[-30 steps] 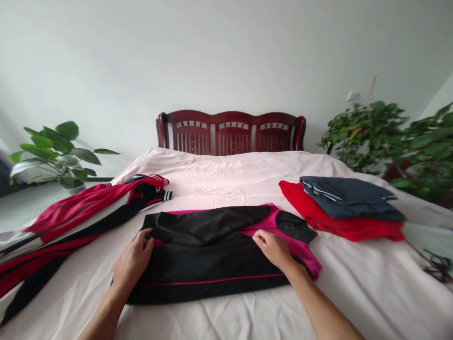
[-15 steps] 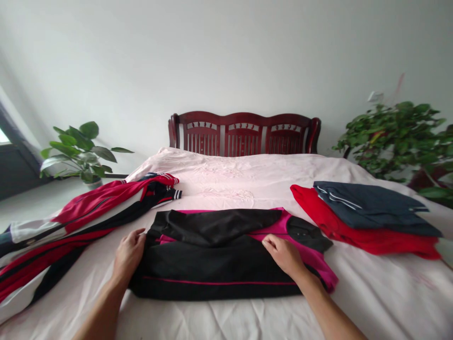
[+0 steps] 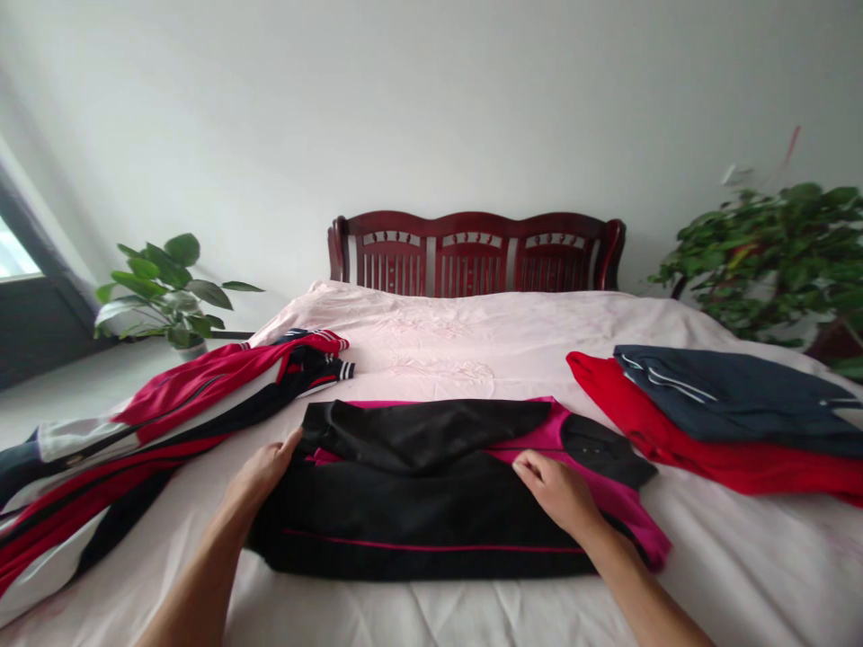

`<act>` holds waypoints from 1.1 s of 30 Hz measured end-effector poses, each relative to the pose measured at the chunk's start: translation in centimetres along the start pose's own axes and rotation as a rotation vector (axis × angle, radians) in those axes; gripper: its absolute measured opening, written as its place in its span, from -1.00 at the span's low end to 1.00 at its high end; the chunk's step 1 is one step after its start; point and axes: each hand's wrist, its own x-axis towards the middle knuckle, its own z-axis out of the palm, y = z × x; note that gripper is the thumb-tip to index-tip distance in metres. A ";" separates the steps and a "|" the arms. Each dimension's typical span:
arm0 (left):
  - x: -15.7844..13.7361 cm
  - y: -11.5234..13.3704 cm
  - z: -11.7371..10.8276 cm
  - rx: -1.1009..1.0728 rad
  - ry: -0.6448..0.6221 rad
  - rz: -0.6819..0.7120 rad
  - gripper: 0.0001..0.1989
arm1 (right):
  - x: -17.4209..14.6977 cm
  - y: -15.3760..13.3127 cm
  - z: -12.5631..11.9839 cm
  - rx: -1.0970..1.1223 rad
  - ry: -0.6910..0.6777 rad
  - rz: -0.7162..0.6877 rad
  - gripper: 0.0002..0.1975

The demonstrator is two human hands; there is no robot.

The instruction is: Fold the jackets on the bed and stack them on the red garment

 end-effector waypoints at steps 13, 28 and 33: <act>0.1 1.1 0.8 -0.423 -0.020 -0.038 -0.49 | -0.4 -0.1 0.3 -0.145 0.150 -0.120 -0.71; -0.3 1.6 0.0 -0.259 0.172 0.053 -0.51 | 2.1 -24.8 6.8 1.064 -0.405 0.052 -0.23; -2.5 4.7 -1.3 -0.036 0.188 0.052 -0.48 | 3.4 -27.9 8.2 1.182 -0.558 0.160 0.01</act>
